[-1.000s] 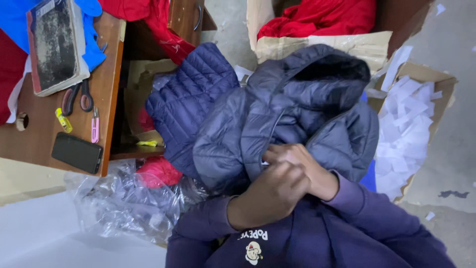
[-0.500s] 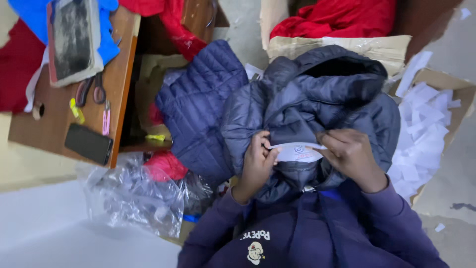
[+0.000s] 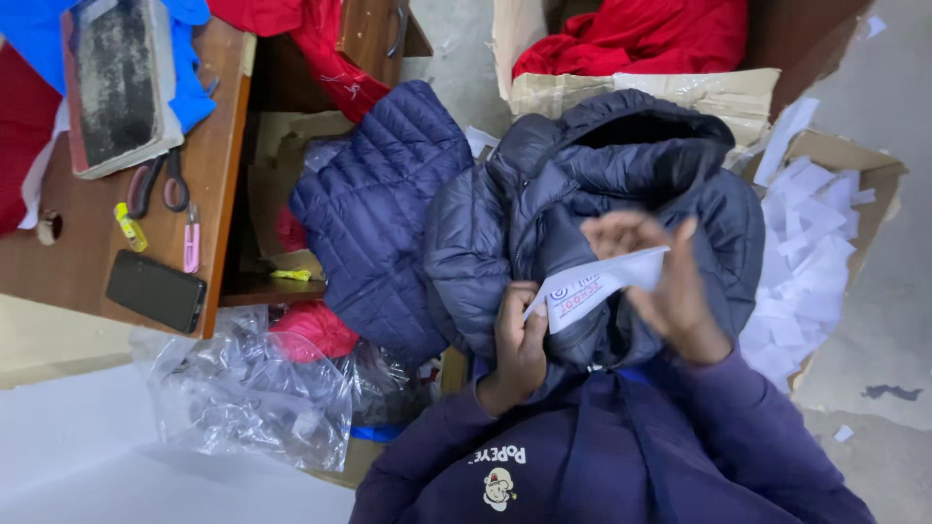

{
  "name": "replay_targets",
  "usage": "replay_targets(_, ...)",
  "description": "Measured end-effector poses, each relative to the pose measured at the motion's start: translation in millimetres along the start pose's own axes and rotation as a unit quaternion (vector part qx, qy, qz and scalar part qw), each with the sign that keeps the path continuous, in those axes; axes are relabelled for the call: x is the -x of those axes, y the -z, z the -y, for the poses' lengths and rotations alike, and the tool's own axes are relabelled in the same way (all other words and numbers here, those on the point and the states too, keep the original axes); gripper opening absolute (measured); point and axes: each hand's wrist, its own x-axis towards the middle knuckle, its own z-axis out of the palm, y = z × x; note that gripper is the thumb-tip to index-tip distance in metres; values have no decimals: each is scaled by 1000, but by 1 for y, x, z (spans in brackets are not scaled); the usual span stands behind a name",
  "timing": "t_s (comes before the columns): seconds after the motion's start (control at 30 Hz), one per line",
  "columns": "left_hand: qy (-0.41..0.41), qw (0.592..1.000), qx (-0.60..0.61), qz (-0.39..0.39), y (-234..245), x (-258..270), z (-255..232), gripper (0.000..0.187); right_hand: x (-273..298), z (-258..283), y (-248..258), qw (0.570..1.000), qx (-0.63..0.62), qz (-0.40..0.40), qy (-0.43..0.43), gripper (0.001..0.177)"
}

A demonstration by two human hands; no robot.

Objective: The person uses a small blade to carefully cut a logo patch from the chest of a dark puffer jacket. They then use scissors to cut and remove the paper backing and other tags from the jacket's interior.

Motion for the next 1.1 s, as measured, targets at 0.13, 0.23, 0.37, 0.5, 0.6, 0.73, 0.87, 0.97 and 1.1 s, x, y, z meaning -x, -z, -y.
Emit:
replay_targets(0.13, 91, 991, 43, -86, 10, 19, 36, 18, 23, -72, 44, 997, 0, -3, -71, 123)
replay_targets(0.23, 147, 979, 93, -110, 16, 29, 47, 12, 41, -77, 53, 997, -23, 45, -60, 145)
replay_targets(0.37, 72, 997, -19, 3, 19, 21, 13, 10, 52, -112, 63, 982, 182, -19, -54, 54)
replay_targets(0.5, -66, 940, -303, 144, 43, 1, -14, 11, 53, -66, -2, 921, 348, -121, -129, 61)
replay_targets(0.6, -82, 946, -274, 152, 55, -30, -66, 6, 57, -80, -1, 905, 408, -49, -114, 59)
replay_targets(0.73, -51, 945, -256, 198, 52, -36, -49, 9, 57, -99, 5, 896, 435, -48, -75, 57)
replay_targets(0.87, -21, 948, -206, 240, 52, -49, -44, 13, 56, -88, -6, 896, 427, -68, -98, 65)
replay_targets(0.97, -25, 949, -173, 263, 48, -56, -44, 15, 54, -97, 3, 907, 404, -80, -92, 67)
replay_targets(1.1, -40, 939, -212, 267, 45, -60, -29, 19, 45, -107, 8, 916, 376, -112, -84, 75)
